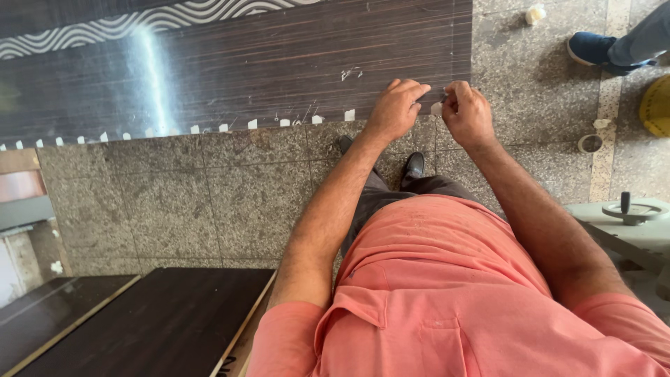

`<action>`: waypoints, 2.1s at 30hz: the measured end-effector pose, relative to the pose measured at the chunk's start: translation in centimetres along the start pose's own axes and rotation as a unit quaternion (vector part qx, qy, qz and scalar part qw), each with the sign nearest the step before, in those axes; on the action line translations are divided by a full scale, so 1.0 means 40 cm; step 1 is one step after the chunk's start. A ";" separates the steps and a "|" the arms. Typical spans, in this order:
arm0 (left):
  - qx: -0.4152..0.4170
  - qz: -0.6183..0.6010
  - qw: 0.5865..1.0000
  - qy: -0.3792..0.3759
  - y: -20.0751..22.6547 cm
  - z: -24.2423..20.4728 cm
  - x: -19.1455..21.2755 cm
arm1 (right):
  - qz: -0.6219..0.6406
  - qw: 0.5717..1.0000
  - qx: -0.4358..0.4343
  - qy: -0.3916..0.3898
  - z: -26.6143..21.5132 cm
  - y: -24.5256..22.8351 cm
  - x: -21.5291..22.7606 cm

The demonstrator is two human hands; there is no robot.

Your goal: The person removes small white protective stickers from the edges of a large dark wood-patterned panel, then peels off a clear protective film from the panel surface. The person uses a pen to mark the panel and a scraper tool to assist in peeling the film.

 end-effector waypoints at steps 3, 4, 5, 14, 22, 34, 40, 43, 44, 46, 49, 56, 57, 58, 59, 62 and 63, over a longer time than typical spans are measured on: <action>0.006 0.019 0.999 -0.028 0.018 0.030 -0.028 | 0.068 0.997 -0.018 -0.020 -0.001 0.012 0.006; 0.017 0.029 0.999 -0.041 0.024 0.037 -0.038 | 0.084 0.996 -0.011 -0.016 -0.006 0.009 0.010; 0.040 0.044 0.997 -0.053 0.029 0.046 -0.048 | 0.099 0.995 -0.003 -0.012 -0.010 0.005 0.012; 0.130 0.156 0.969 -0.142 0.051 0.118 -0.097 | 0.145 0.988 -0.040 0.021 -0.036 0.004 0.007; 0.174 0.208 0.938 -0.216 0.027 0.198 -0.157 | 0.153 0.986 0.043 0.040 -0.051 0.015 0.006; 0.222 -0.014 0.975 0.000 0.044 0.035 -0.143 | -0.017 0.991 0.083 0.106 -0.011 0.027 0.096; 0.147 -0.038 0.980 0.128 0.051 -0.018 -0.137 | -0.161 0.946 0.280 -0.022 0.050 -0.022 0.073; 0.157 -0.034 0.978 0.134 0.044 -0.028 -0.145 | -0.188 0.911 0.362 -0.062 0.070 -0.040 0.075; 0.162 -0.038 0.978 0.129 0.041 -0.028 -0.148 | -0.190 0.897 0.393 -0.066 0.077 -0.045 0.075; 0.170 -0.046 0.977 0.119 0.040 -0.027 -0.151 | -0.232 0.871 0.421 -0.101 0.094 -0.047 0.066; 0.143 -0.039 0.977 0.152 0.047 -0.024 -0.139 | -0.283 0.844 0.432 -0.144 0.121 -0.037 0.040; 0.168 -0.093 0.967 0.169 0.029 -0.069 -0.066 | -0.255 0.897 0.325 -0.159 0.121 0.002 -0.004; 0.171 -0.103 0.962 0.187 0.021 -0.083 -0.055 | -0.227 0.917 0.289 -0.154 0.109 0.009 -0.005; 0.175 -0.113 0.956 0.205 0.012 -0.100 -0.045 | -0.198 0.936 0.251 -0.149 0.093 0.015 -0.007; 0.175 -0.107 0.957 0.204 0.003 -0.113 -0.038 | -0.169 0.952 0.212 -0.144 0.079 0.019 -0.011; 0.166 -0.092 0.959 0.212 -0.019 -0.135 -0.025 | -0.073 0.942 0.321 -0.057 0.040 -0.008 -0.007; 0.160 -0.088 0.958 0.221 -0.023 -0.136 -0.023 | -0.081 0.954 0.287 -0.026 0.038 -0.007 0.002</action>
Point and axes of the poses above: each hand's wrist, its own z-axis towards the middle knuckle, its own x-axis out of the back of the hand, y = z × x, the point moved 3 cm from there along z, towards the middle knuckle, and after that the axes turned 2 degrees about z, right-handed, at the moved point
